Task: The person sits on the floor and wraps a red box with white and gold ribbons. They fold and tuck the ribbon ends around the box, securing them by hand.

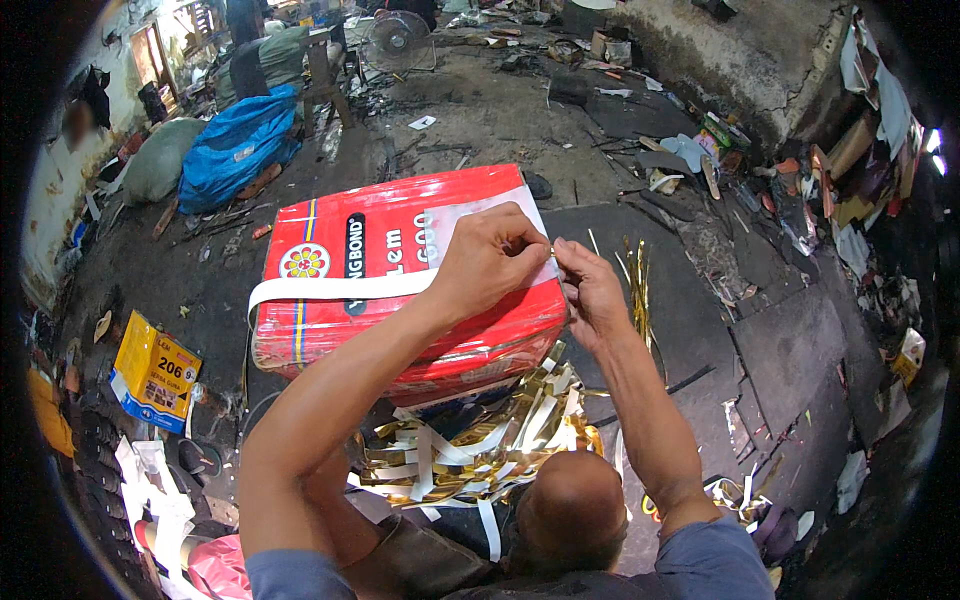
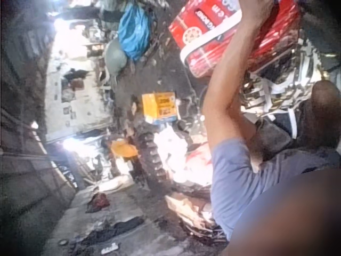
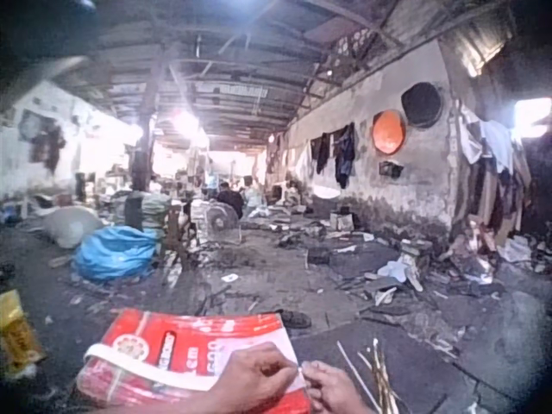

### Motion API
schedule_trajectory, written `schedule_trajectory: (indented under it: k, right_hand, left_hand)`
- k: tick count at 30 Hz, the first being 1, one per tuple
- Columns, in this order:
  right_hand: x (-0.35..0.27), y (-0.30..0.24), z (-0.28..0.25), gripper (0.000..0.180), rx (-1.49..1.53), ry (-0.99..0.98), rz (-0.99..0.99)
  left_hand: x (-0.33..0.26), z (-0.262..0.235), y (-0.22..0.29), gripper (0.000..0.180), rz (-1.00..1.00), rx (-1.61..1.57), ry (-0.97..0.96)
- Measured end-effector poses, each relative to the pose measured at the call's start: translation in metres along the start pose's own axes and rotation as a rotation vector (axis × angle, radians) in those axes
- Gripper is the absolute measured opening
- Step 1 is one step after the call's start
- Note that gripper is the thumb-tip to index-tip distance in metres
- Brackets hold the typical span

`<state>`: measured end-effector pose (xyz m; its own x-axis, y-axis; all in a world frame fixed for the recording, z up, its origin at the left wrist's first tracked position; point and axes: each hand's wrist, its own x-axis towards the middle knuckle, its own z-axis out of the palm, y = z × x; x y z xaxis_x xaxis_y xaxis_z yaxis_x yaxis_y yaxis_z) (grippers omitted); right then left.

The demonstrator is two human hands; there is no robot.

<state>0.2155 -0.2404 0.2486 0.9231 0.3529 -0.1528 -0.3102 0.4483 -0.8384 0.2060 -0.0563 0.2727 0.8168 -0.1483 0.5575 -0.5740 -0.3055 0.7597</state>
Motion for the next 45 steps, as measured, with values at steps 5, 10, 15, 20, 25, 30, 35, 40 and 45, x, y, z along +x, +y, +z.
schedule_trajectory:
  k: [5, 10, 15, 20, 25, 30, 35, 40, 45]
  right_hand:
    - [0.001, -0.008, 0.0, 0.039, 0.12, -0.066, 0.139]
    - [0.009, -0.053, 0.021, 0.061, -0.544, 0.133, 0.04]
    - [0.064, -0.028, 0.009, 0.044, -1.466, 0.336, -0.668]
    - [0.046, -0.022, 0.017, 0.035, -0.998, 0.302, -0.226]
    - [0.062, 0.01, -0.013, 0.029, -0.975, 0.314, -0.355]
    - [0.065, 0.043, -0.045, 0.032, -0.898, 0.338, -0.312]
    - [0.066, 0.061, -0.055, 0.035, -0.817, 0.368, -0.268]
    - [0.06, 0.087, -0.074, 0.034, -0.835, 0.418, -0.195]
    - [0.064, 0.129, -0.114, 0.035, -0.876, 0.424, -0.246]
  left_hand:
    - [0.001, -0.002, 0.001, 0.01, -0.005, -0.001, 0.008]
    - [0.003, 0.003, -0.003, 0.009, 0.038, 0.003, 0.045]
    - [0.003, 0.007, -0.003, 0.007, 0.05, 0.009, 0.058]
    - [-0.001, -0.002, -0.002, 0.006, -0.078, -0.014, -0.02]
    - [0.0, -0.002, -0.002, 0.004, -0.096, -0.042, -0.015]
    - [0.003, -0.001, -0.001, 0.003, -0.034, 0.015, -0.008]
    - [0.003, 0.0, -0.003, 0.003, -0.103, -0.039, -0.02]
    - [0.001, -0.003, -0.006, 0.003, -0.103, -0.06, -0.019]
    - [0.001, 0.002, -0.003, 0.005, -0.076, -0.03, -0.011]
